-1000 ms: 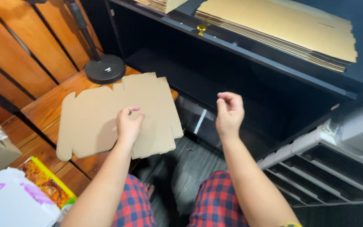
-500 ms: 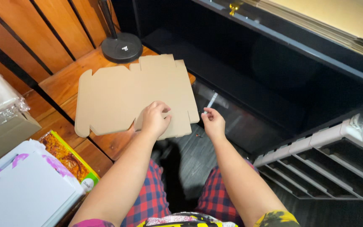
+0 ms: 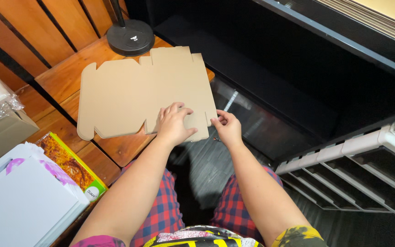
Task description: The person sits on the floor and repeatedly picks up flat, pre-cut cardboard pieces from a wooden chair. They then place each piece onto a stack on a black shelf unit to the right.
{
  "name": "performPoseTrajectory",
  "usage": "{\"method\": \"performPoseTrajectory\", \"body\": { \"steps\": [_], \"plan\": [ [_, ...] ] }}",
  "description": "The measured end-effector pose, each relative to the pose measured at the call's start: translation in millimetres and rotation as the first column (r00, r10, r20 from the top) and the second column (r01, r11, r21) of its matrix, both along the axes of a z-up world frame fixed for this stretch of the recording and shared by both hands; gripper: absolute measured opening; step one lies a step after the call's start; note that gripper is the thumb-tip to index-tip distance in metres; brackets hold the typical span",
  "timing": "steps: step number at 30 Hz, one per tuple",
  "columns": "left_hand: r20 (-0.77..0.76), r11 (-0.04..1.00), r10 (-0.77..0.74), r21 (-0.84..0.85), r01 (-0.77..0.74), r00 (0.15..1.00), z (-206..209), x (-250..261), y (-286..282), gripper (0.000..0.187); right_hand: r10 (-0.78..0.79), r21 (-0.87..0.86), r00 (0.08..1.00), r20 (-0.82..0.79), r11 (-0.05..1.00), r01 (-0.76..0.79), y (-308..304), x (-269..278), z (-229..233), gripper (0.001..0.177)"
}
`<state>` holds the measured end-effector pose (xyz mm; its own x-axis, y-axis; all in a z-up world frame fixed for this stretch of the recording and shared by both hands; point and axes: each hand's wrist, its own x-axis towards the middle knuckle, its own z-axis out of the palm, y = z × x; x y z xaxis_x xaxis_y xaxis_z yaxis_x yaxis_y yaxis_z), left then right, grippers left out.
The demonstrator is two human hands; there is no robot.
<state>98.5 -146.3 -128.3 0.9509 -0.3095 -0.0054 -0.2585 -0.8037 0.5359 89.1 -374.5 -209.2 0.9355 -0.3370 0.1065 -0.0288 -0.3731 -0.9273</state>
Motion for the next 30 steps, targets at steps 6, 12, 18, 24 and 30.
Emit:
{"method": "performPoseTrajectory", "body": {
  "steps": [6,12,18,24,30],
  "plan": [
    [-0.064,0.999,-0.032,0.040,0.035,0.997,18.1,-7.1,-1.1,0.077,-0.026,-0.085,0.998,0.062,0.996,0.031,6.2,-7.0,12.5,0.039],
    [-0.089,0.998,-0.048,0.041,0.052,0.995,33.9,-15.3,-0.8,0.090,-0.031,-0.068,0.996,0.082,0.997,0.037,4.3,-2.9,8.3,0.037],
    [-0.090,0.996,-0.069,0.041,0.073,0.994,34.2,-15.0,0.3,0.098,-0.024,-0.040,0.996,0.088,0.999,0.028,8.2,-6.2,19.4,0.037],
    [-0.097,0.995,-0.078,0.055,0.084,0.992,39.9,-18.7,-1.5,0.101,-0.045,0.015,0.999,0.029,0.999,0.044,10.3,-7.7,26.4,0.036],
    [-0.102,0.996,-0.080,0.020,0.082,0.992,38.5,-18.7,-3.0,0.098,-0.027,0.087,0.999,0.021,0.996,0.025,8.0,-5.4,24.1,0.036]
  ]
}}
